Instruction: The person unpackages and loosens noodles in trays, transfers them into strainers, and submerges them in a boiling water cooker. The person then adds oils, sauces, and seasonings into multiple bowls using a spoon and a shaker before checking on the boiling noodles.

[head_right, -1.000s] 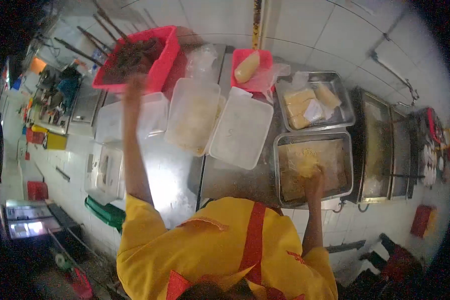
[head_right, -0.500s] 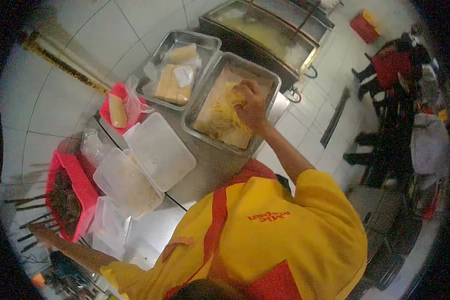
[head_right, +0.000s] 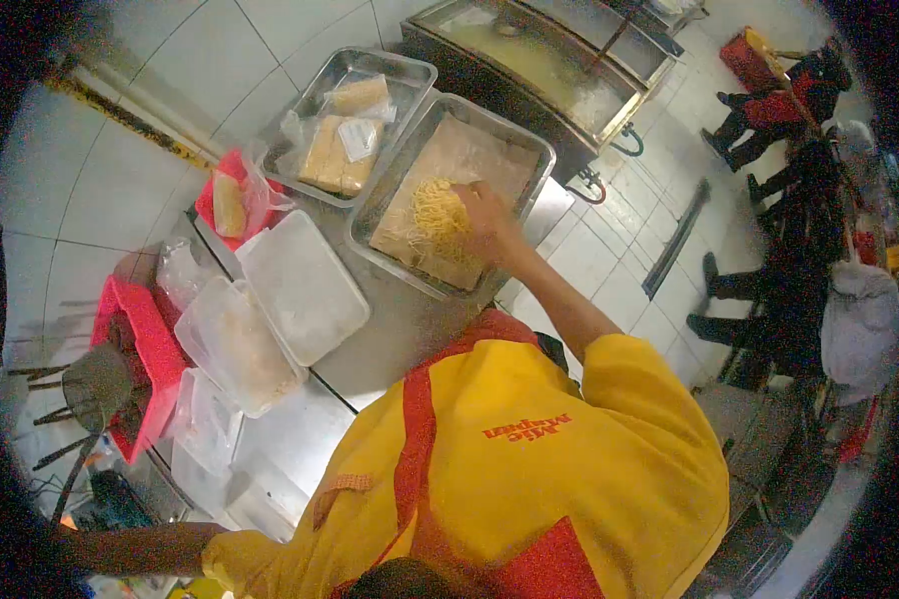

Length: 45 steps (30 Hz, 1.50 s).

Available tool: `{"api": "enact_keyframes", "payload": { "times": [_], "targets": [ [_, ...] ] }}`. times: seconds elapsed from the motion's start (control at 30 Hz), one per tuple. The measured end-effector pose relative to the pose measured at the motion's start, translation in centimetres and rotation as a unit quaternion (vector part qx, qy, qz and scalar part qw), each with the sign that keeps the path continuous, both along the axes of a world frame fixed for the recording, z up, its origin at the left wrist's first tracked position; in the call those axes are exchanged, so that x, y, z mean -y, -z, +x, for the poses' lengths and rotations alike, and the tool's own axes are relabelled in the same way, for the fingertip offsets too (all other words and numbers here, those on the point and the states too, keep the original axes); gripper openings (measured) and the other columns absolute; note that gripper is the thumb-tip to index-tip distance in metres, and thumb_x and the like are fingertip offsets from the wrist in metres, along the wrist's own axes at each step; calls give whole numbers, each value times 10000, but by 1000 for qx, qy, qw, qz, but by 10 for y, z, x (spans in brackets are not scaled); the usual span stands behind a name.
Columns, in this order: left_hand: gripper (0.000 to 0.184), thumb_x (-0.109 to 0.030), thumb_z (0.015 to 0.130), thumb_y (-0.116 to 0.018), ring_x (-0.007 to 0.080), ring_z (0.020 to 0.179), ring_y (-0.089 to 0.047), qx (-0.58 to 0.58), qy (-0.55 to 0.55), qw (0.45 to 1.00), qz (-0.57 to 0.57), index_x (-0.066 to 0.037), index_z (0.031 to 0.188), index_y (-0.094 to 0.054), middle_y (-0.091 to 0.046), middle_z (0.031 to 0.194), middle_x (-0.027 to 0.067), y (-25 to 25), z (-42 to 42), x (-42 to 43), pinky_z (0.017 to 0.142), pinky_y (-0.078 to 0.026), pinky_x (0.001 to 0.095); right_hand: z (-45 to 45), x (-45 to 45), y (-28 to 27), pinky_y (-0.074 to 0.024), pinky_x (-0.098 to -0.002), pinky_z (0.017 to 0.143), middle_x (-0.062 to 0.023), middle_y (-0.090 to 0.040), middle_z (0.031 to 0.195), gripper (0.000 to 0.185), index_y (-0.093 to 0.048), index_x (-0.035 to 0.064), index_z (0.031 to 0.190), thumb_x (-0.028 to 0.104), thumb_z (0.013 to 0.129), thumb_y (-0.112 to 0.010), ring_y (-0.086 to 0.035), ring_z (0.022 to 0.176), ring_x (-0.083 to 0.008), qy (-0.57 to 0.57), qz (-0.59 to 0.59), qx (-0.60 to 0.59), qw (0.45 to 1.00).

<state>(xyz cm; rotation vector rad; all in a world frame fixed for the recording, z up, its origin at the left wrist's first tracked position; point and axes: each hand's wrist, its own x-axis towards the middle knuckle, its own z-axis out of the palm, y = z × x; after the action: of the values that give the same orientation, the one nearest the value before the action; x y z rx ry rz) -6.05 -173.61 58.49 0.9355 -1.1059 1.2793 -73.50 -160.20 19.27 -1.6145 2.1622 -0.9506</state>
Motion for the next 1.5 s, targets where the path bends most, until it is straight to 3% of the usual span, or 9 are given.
{"api": "enact_keyframes", "payload": {
  "times": [0.03,0.07,0.1,0.3,0.6,0.77,0.93,1.0,1.5],
  "targets": [
    [156,-238,877,-569,187,667,-550,-62,346,932,89,-103,905,-642,-591,739,45,4,-45,-24,611,-442,331,2,3,10,-407,-418,962,-225,-460,1206,580,-495,73,1226,-18,676,-654,-486,1101,-394,-4,1,3,1000],
    [155,-231,877,-578,209,685,-562,-116,645,737,166,-99,934,-635,-603,761,65,6,-79,-44,629,-451,345,2,7,26,-407,-421,958,-224,-461,1205,595,-470,63,1246,-15,683,-647,-484,1101,-397,10,46,-23,999],
    [339,-295,916,-555,296,801,-561,-124,735,645,167,-12,1100,-579,-590,908,166,3,-94,-56,718,-460,398,2,8,35,-407,-424,955,-223,-462,1203,611,-446,53,1267,-11,691,-641,-482,1100,-400,24,91,-50,994],
    [352,-291,893,-564,309,847,-577,-259,584,758,133,-11,1104,-578,-606,932,168,52,-151,-103,756,-466,430,-8,12,-68,-432,-397,917,-198,-463,1209,598,-462,52,1251,-21,677,-613,-487,1099,-366,-14,-162,-12,987],
    [374,-285,858,-578,328,915,-601,-374,399,830,111,-9,1111,-576,-630,968,171,102,-159,-123,813,-474,477,-22,20,-80,-401,-429,952,-181,-472,1207,592,-513,74,1210,-19,636,-626,-463,1126,-378,-64,-251,-55,964],
    [386,-282,843,-583,336,946,-611,-379,378,837,114,-9,1115,-576,-641,984,173,105,-151,-124,839,-478,498,-22,32,-72,-401,-429,957,-181,-497,1196,551,-538,68,1171,-29,636,-629,-470,1138,-378,-82,-232,-11,969],
    [253,-136,888,-450,121,492,-207,-468,431,770,44,-82,647,-392,-218,549,-3,70,-286,-125,493,-217,327,-21,33,-85,-439,-402,912,-174,-565,1139,502,-564,57,1132,-24,643,-640,-545,1067,-356,-69,-307,-10,949],
    [245,-144,890,-459,129,480,-235,-452,437,776,35,-61,662,-422,-254,536,6,70,-287,-125,495,-239,327,-29,44,-65,-484,-360,834,-150,-626,1036,388,-592,37,1080,-12,698,-637,-617,939,-306,-146,-121,68,980],
    [333,-210,854,-501,223,508,-342,-467,377,800,16,119,873,-543,-280,567,91,82,-272,-135,685,-404,497,-30,50,-109,-503,-331,790,-142,-642,943,206,-636,22,991,30,785,-633,-632,853,-260,-139,-229,81,960]
  ]
}}
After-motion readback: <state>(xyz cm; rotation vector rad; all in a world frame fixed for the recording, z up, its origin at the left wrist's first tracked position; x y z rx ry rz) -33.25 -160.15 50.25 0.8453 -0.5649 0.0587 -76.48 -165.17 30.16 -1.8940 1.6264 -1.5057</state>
